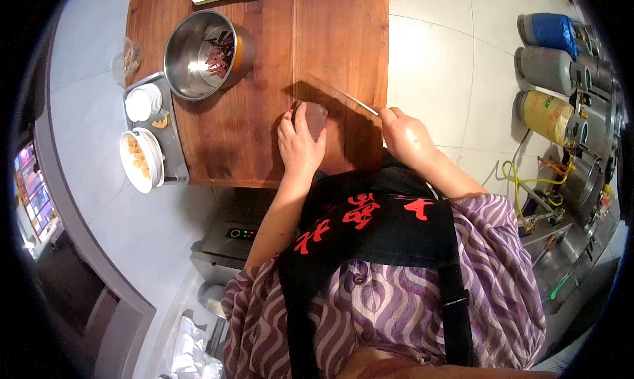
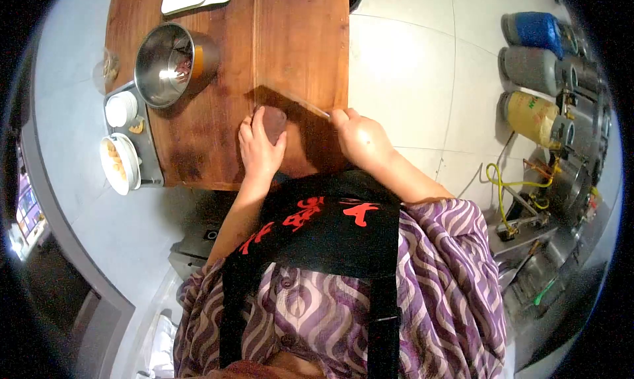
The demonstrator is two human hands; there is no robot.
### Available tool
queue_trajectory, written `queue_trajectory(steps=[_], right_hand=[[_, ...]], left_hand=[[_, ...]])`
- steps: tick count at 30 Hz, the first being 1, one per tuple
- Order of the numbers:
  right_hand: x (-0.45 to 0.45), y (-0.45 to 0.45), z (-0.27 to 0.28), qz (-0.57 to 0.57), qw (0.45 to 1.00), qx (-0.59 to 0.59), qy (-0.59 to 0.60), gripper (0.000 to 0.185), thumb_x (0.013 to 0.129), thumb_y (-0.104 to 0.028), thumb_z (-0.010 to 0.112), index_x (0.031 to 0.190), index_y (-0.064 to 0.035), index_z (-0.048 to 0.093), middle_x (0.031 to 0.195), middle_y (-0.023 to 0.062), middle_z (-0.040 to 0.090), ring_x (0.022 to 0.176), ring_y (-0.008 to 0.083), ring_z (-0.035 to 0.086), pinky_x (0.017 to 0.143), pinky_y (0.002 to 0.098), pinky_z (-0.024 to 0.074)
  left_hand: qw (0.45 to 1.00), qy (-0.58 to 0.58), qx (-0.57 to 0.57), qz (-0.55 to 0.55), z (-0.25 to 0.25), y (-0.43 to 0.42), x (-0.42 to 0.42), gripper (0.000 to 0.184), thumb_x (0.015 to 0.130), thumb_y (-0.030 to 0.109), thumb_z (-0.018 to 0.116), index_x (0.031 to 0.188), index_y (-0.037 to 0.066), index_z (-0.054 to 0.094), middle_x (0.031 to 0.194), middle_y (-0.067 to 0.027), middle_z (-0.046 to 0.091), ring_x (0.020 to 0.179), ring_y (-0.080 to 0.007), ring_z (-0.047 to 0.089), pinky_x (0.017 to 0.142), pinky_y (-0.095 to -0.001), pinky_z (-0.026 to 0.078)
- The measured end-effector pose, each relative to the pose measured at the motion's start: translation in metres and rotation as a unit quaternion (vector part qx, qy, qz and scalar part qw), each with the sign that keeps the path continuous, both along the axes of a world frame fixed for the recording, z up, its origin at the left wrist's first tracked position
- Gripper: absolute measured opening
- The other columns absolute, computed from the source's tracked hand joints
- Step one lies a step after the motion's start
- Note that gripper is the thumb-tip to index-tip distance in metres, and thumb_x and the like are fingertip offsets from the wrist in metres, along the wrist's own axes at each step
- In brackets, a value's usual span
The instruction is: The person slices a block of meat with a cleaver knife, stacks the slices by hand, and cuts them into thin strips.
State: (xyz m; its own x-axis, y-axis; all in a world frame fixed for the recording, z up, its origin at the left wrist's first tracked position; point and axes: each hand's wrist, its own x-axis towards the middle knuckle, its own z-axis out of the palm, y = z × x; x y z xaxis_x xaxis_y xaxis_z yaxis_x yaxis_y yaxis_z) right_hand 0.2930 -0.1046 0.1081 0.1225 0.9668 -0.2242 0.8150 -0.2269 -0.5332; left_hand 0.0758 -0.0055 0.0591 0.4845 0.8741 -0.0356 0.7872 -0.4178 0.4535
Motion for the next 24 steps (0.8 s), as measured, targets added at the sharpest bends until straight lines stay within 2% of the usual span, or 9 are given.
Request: queue_trajectory(steps=[3,6,9,15,18,19,21,22,24], right_hand=[[0.004,-0.007,-0.007,-0.031,0.999,0.02,0.018,0.014,0.081,-0.002,0.052,0.095,-0.0011,0.049,0.079,0.0214,0.059,0.068,0.0408,0.061,0.059,0.0469,0.0511],[0.003,-0.014,-0.015,-0.053,0.997,0.037,0.041,0.015,0.08,0.0,0.052,0.095,-0.0006,0.049,0.081,0.0218,0.059,0.068,0.0408,0.061,0.06,0.0474,0.0508],[0.003,-0.019,-0.017,-0.066,0.995,0.045,0.057,0.015,0.08,0.0,0.052,0.095,-0.0008,0.049,0.082,0.0216,0.059,0.068,0.0406,0.061,0.06,0.0473,0.0508],[-0.005,-0.021,-0.014,-0.046,0.996,0.026,0.074,0.016,0.079,-0.002,0.055,0.094,-0.0021,0.05,0.082,0.0209,0.059,0.072,0.0381,0.063,0.06,0.0463,0.0517],[-0.011,-0.014,-0.008,-0.004,0.999,0.004,0.038,0.022,0.079,-0.003,0.054,0.101,-0.0026,0.053,0.083,0.02,0.059,0.072,0.0364,0.064,0.059,0.045,0.0523],[-0.012,-0.009,0.002,0.015,0.999,0.021,0.027,0.025,0.08,-0.004,0.054,0.105,-0.0028,0.053,0.083,0.0194,0.059,0.071,0.036,0.064,0.059,0.0444,0.0525],[-0.016,-0.005,0.015,0.058,0.998,0.017,-0.005,0.035,0.081,-0.007,0.052,0.116,-0.004,0.053,0.083,0.0164,0.058,0.07,0.0334,0.065,0.057,0.0413,0.0533],[-0.018,-0.004,0.019,0.066,0.998,0.02,-0.013,0.034,0.081,-0.007,0.053,0.115,-0.0042,0.054,0.082,0.0158,0.058,0.069,0.0323,0.065,0.056,0.0406,0.0533],[-0.022,-0.004,0.026,0.081,0.996,0.026,-0.029,0.034,0.08,-0.008,0.054,0.114,-0.0044,0.054,0.081,0.0144,0.057,0.068,0.0303,0.066,0.054,0.0391,0.0531]], left_hand=[[0.994,-0.057,-0.084,0.04,0.005,0.005,-0.007,0.071,0.07,0.015,0.077,0.133,0.007,0.045,0.125,-0.0216,0.05,0.117,-0.0401,0.047,0.099,-0.0469,0.041],[0.99,-0.112,-0.081,0.035,-0.003,0.009,-0.02,0.068,0.07,0.014,0.077,0.131,0.008,0.048,0.124,-0.0206,0.051,0.117,-0.0394,0.047,0.098,-0.0473,0.04],[0.992,-0.118,-0.037,-0.004,-0.009,0.01,-0.027,0.063,0.071,0.014,0.077,0.128,0.008,0.051,0.123,-0.0201,0.051,0.115,-0.0391,0.048,0.099,-0.0467,0.04],[1.0,0.014,0.02,-0.008,0.006,-0.008,-0.012,0.055,0.075,0.015,0.075,0.125,0.005,0.054,0.12,-0.0178,0.054,0.115,-0.0381,0.048,0.102,-0.0475,0.036],[0.981,-0.048,0.1,-0.158,-0.004,0.009,-0.026,0.049,0.077,0.016,0.073,0.121,0.004,0.057,0.12,-0.0176,0.054,0.116,-0.0385,0.048,0.102,-0.0492,0.035],[0.982,-0.036,0.108,-0.153,-0.001,0.01,-0.025,0.044,0.077,0.017,0.072,0.117,0.004,0.059,0.12,-0.0153,0.055,0.116,-0.0364,0.049,0.1,-0.0474,0.039],[0.983,-0.05,0.057,-0.166,-0.004,0.013,-0.024,0.042,0.077,0.017,0.072,0.116,0.004,0.06,0.119,-0.0155,0.056,0.114,-0.0366,0.05,0.1,-0.0462,0.04],[0.983,-0.059,0.033,-0.172,-0.005,0.015,-0.024,0.041,0.078,0.016,0.072,0.115,0.004,0.061,0.118,-0.0156,0.056,0.113,-0.0367,0.051,0.099,-0.0457,0.041],[0.98,-0.055,0.066,-0.18,-0.007,0.018,-0.023,0.04,0.077,0.016,0.072,0.115,0.004,0.062,0.117,-0.0152,0.057,0.112,-0.0363,0.052,0.099,-0.0446,0.042]])
